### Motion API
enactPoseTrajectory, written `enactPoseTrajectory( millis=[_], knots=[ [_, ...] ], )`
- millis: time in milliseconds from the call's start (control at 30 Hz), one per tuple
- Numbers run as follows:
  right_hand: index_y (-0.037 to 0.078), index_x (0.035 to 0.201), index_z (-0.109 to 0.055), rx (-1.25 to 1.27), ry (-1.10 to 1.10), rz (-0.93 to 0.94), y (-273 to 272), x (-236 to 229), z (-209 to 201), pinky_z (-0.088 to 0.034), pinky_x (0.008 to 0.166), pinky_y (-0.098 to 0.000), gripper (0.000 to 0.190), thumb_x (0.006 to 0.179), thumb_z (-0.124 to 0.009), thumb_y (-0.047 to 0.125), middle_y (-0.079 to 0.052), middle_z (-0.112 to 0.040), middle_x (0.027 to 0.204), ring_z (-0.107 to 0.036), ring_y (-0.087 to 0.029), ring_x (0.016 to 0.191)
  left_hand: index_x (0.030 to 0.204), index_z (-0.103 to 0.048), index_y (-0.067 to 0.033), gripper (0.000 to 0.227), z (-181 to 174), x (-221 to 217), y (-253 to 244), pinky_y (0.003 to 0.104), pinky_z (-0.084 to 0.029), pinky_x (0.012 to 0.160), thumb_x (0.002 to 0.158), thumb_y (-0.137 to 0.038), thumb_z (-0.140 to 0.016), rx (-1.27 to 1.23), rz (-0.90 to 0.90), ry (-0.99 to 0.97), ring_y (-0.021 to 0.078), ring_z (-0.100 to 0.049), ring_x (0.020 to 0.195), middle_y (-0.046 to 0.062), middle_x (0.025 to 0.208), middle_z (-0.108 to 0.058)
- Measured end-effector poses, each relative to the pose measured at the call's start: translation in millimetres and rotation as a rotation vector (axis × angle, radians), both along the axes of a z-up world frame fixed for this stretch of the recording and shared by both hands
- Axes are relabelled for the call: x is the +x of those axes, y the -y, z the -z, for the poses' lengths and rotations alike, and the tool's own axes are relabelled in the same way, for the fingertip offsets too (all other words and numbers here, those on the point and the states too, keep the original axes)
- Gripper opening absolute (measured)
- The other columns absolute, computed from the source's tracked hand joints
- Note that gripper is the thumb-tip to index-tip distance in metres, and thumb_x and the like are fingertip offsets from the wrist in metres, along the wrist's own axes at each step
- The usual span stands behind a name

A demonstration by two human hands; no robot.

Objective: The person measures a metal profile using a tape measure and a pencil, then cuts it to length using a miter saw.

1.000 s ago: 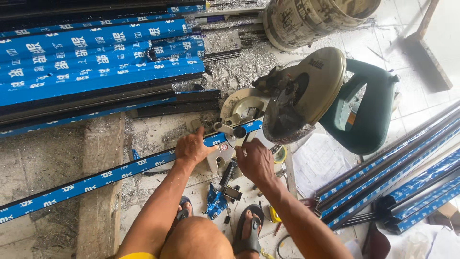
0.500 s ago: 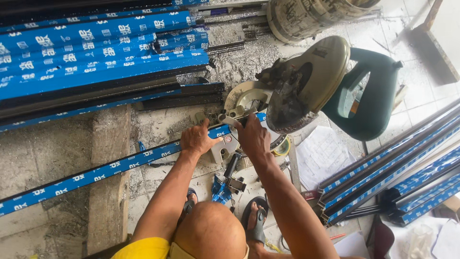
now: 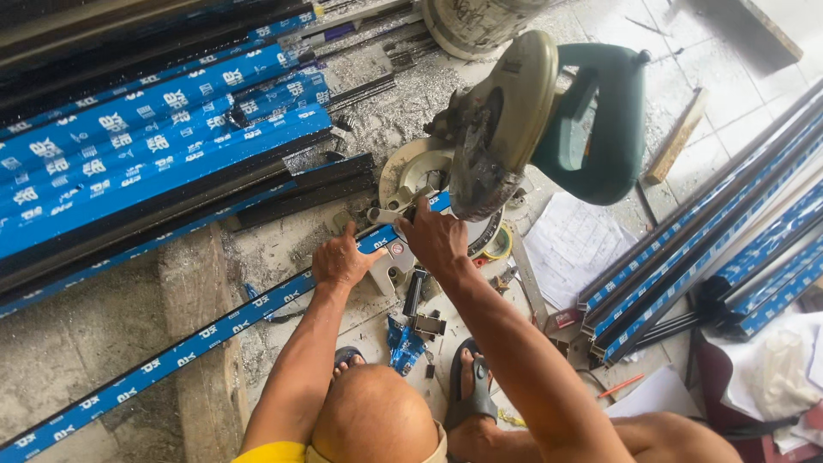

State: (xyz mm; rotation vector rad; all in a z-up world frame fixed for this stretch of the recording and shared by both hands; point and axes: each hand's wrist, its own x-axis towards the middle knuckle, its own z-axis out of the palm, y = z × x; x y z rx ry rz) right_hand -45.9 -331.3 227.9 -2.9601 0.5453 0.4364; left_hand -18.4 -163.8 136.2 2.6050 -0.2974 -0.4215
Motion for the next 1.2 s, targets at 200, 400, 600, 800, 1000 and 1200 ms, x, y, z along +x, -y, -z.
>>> enactPoseTrajectory(
  millis=[200,400,600,800,1000,1200],
  knots=[
    [0.013,0.13,-0.053,-0.08,0.134,-0.217,13.1,-10.5,36.7,-0.06,0.071,-0.052,0.032,0.102,-0.053,0.029,-0.014,-0.069,0.107,-0.077,-0.037,0.083,0.107,-0.059,-0.0137,0.062,-10.1,-1.4,2.5,0.053,-0.061,0.079,0.073,-0.061,-0.078,0.015,-0.003,0.035,0.0399,-0.077,0.083,0.02,0.082,-0.076],
    [0.014,0.112,-0.048,-0.054,0.111,-0.099,11.6,2.7,44.7,-0.058,0.072,-0.0524,0.042,0.099,-0.047,0.054,-0.007,-0.071,0.084,-0.077,-0.036,0.082,0.108,-0.058,-0.012,0.064,-21.3,-1.4,4.6,0.057,-0.061,0.08,0.073,-0.061,-0.078,0.002,-0.007,0.002,0.0429,-0.076,0.082,0.023,0.081,-0.075],
    [0.01,0.115,-0.068,0.316,0.725,-0.277,5.8,-41.1,-146.7,-0.06,0.067,-0.047,0.028,0.091,-0.075,0.021,-0.015,-0.074,0.085,-0.076,-0.037,0.08,0.106,-0.057,-0.0082,0.072,5.0,-1.8,1.2,0.059,-0.059,0.078,0.068,-0.066,-0.078,-0.033,0.004,0.044,0.0463,-0.075,0.084,0.027,0.083,-0.074],
    [0.005,0.138,-0.04,-0.162,0.888,-0.125,111.4,-29.4,-261.4,-0.041,0.08,-0.0477,0.06,0.095,-0.081,0.01,-0.019,-0.051,0.114,-0.045,-0.035,0.101,0.145,-0.054,-0.0077,0.099,29.5,0.0,-1.4,0.056,-0.052,0.089,0.08,-0.083,-0.054,0.04,0.038,-0.04,0.0445,-0.069,0.11,0.024,0.117,-0.073],
    [0.045,0.16,-0.007,0.539,0.353,0.495,110.8,-11.9,-288.4,-0.062,0.068,-0.0405,0.089,0.1,-0.065,0.018,-0.016,-0.049,0.15,-0.066,-0.029,0.095,0.142,-0.056,-0.0073,0.095,27.0,-2.5,0.2,0.06,-0.054,0.075,0.081,-0.079,-0.057,0.056,0.069,0.023,0.0483,-0.071,0.101,0.026,0.111,-0.073],
    [0.046,0.159,-0.013,0.671,0.468,0.54,105.8,-20.3,-269.5,-0.064,0.064,-0.0449,0.092,0.096,-0.067,0.006,-0.025,-0.048,0.14,-0.063,-0.033,0.093,0.141,-0.055,-0.0102,0.09,28.6,-2.2,1.0,0.06,-0.054,0.075,0.082,-0.079,-0.057,0.047,0.054,0.037,0.0497,-0.071,0.097,0.027,0.105,-0.074]
  ],
)
